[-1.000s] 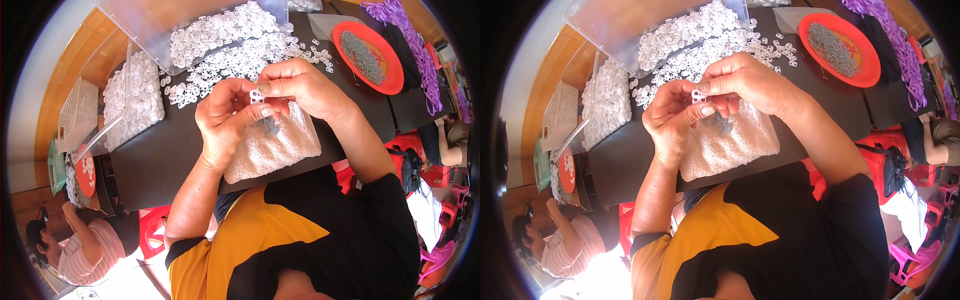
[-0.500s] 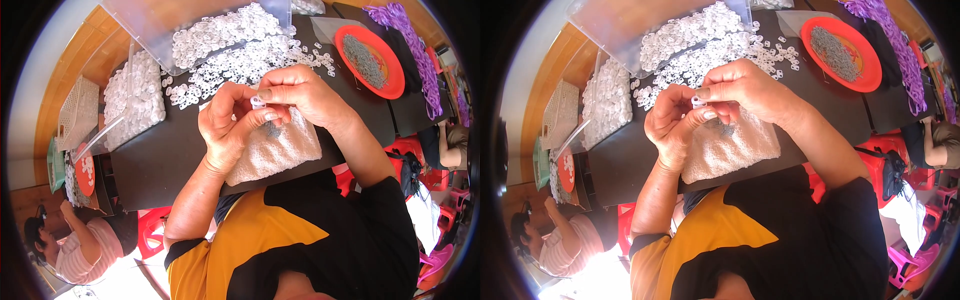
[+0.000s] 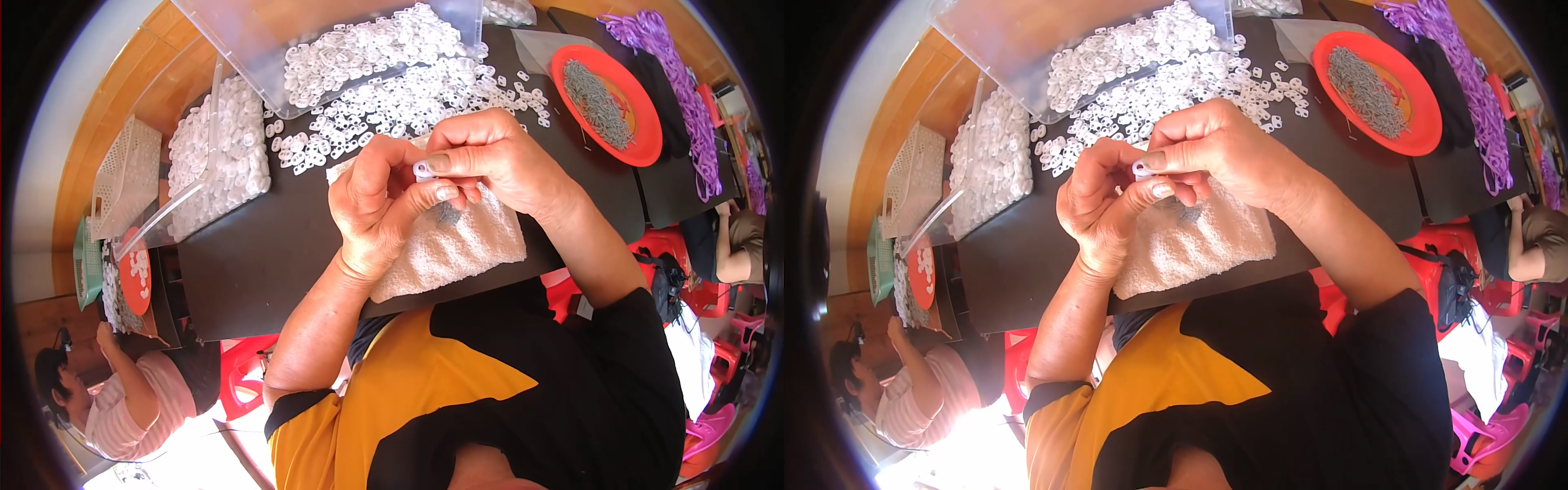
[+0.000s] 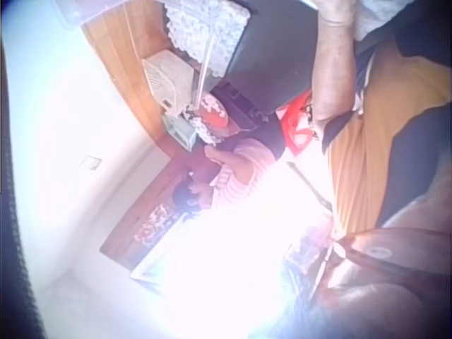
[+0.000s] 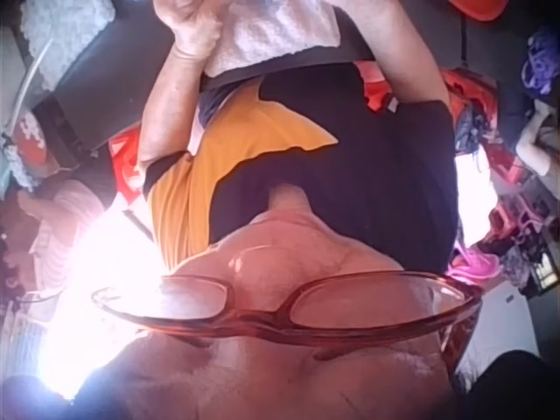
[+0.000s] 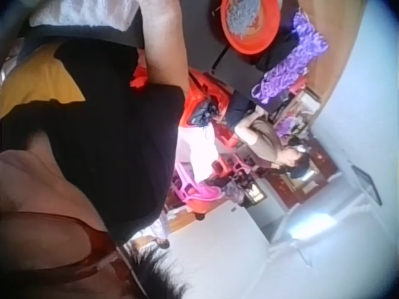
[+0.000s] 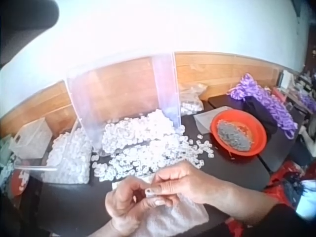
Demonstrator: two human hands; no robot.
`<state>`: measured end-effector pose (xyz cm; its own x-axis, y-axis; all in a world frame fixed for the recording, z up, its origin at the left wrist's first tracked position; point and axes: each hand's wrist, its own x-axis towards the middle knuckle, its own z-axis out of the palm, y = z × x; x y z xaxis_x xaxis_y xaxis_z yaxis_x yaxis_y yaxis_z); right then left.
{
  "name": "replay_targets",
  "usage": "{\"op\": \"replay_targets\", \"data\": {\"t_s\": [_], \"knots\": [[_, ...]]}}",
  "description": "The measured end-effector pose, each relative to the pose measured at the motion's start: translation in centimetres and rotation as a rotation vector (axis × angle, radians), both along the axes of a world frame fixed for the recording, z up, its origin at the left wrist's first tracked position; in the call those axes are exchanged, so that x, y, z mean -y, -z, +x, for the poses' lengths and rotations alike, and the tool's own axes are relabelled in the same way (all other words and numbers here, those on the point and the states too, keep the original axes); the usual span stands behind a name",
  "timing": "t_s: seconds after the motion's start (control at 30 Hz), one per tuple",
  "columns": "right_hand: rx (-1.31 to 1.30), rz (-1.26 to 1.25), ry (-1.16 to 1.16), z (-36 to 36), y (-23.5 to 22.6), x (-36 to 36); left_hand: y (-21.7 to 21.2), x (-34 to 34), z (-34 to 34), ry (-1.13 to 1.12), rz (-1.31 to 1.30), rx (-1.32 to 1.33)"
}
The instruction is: Manually inserting small metal pins into white circular plastic components as part of an assembly line process.
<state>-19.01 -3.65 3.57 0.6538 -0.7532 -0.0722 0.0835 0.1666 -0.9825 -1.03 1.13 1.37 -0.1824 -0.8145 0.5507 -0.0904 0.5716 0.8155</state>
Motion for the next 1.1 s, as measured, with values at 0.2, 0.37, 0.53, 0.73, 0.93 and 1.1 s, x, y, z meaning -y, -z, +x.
{"op": "replay_targets", "data": {"t_s": [0.2,0.37,0.53,0.73,0.93,1.1], "knots": [[0.052,0.038,-0.054,-0.1,0.7,0.6,0.6,0.3,-0.1,0.107,0.086,-0.164],[0.055,0.035,-0.072,-0.1,0.8,0.7,1.0,0.4,-0.3,0.122,0.108,-0.236],[0.069,0.034,-0.069,0.0,0.8,0.2,1.0,0.3,-0.4,0.132,0.157,-0.284],[0.026,-0.025,-0.007,-0.6,0.4,0.6,1.1,0.4,-0.8,0.037,0.102,-0.253],[0.007,-0.055,0.01,-0.7,0.2,1.0,1.1,0.8,-0.8,-0.036,0.125,-0.234],[-0.001,-0.075,-0.003,-0.5,0.5,1.1,1.2,0.8,-0.4,-0.056,0.134,-0.129]]}}
